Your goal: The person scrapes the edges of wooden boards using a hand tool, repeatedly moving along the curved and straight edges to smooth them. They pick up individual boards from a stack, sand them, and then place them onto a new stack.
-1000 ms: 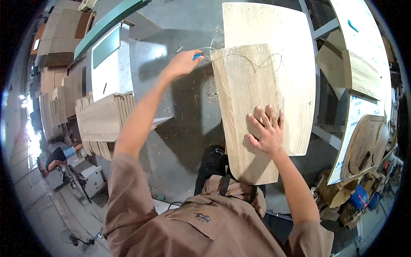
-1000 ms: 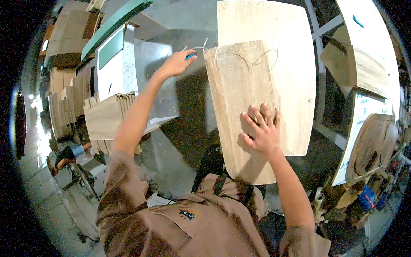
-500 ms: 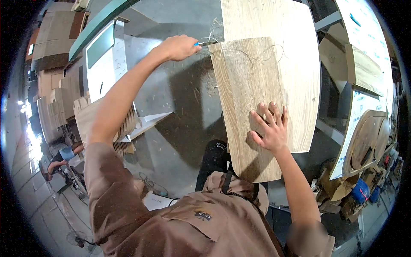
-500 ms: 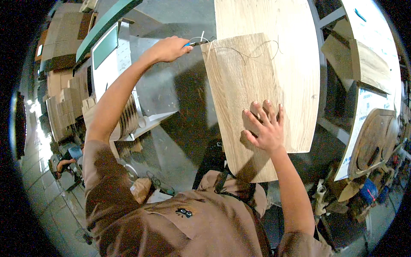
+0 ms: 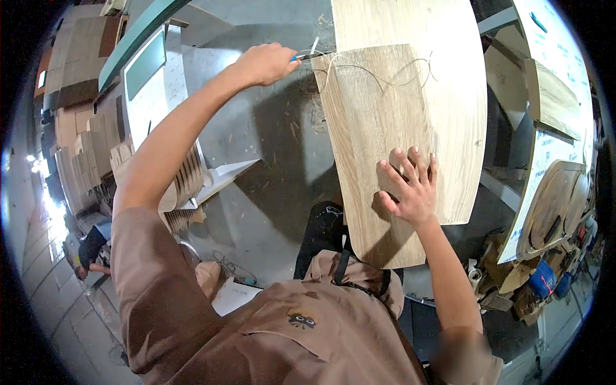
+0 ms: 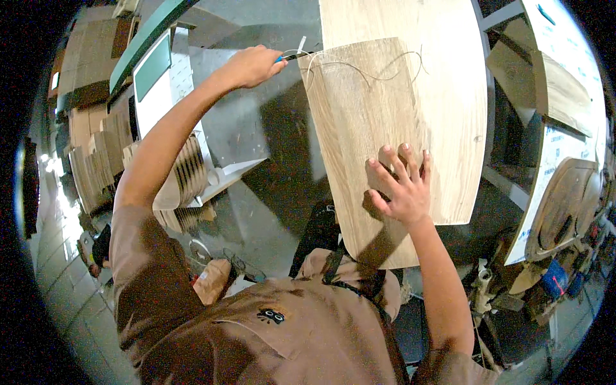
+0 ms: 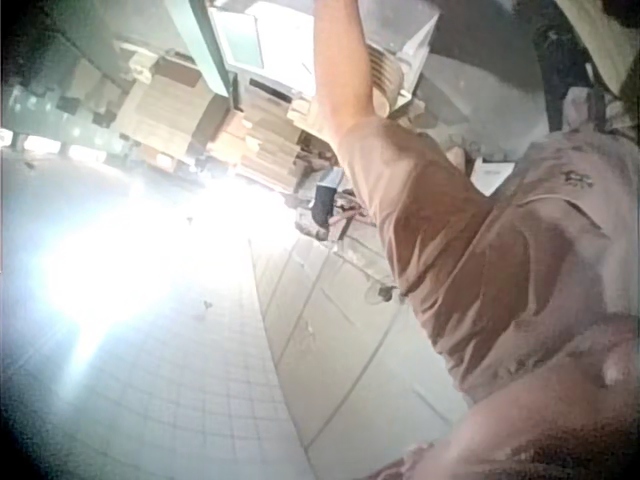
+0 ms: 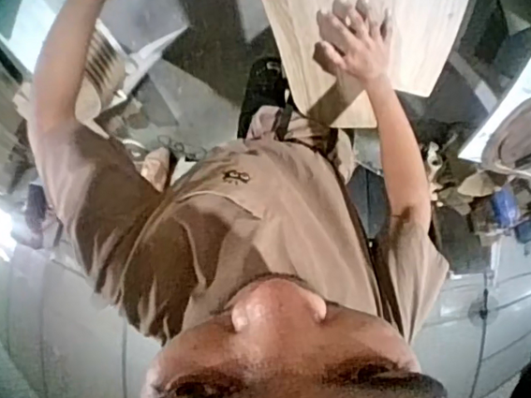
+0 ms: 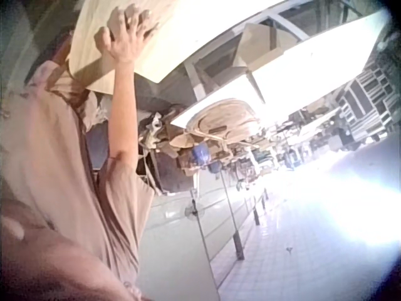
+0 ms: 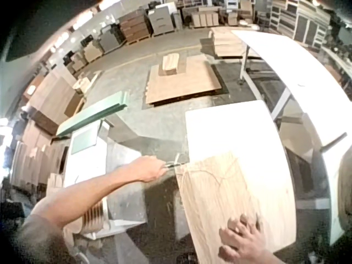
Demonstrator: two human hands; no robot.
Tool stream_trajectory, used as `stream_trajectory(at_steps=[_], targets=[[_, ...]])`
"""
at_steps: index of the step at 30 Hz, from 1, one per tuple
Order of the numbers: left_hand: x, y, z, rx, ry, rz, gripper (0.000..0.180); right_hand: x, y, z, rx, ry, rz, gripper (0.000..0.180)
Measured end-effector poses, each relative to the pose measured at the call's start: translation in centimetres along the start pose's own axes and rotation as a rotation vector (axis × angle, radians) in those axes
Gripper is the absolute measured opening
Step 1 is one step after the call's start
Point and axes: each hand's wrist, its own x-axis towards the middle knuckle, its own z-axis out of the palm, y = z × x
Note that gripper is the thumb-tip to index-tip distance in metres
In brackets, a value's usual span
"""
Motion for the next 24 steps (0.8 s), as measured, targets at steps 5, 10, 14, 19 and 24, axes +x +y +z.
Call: stream_trajectory(at_steps=[5,10,14,19,24], targets=[[2.3,-4.5,9.7,0.376,-0.383,0.031,0.045,0.0,-0.2,-0.6,-0.010,-0.012,0.011,0.067],[-2.9,-10.3,18.3,-0.439,0.062,-0.475,0.044,1.7,-1.5,0.9,0.016,0.004,-0.056,0.072],[0.8,-0.9,13.8,-1.602,0.584,-0.420,0.039,-0.3,0.0,0.6,-0.019,-0.050,0.028,0.076],[2.1,5.2,12.8,-1.361,0.524,-0.237,0.053,-0.6,0.0,-0.3,0.172,-0.260,0.055,0.079],[0.3,2.1,20.9,-1.584,0.431,-0.430,0.038,-0.8,0.4,0.2,0.116,0.041,-0.045,0.074]])
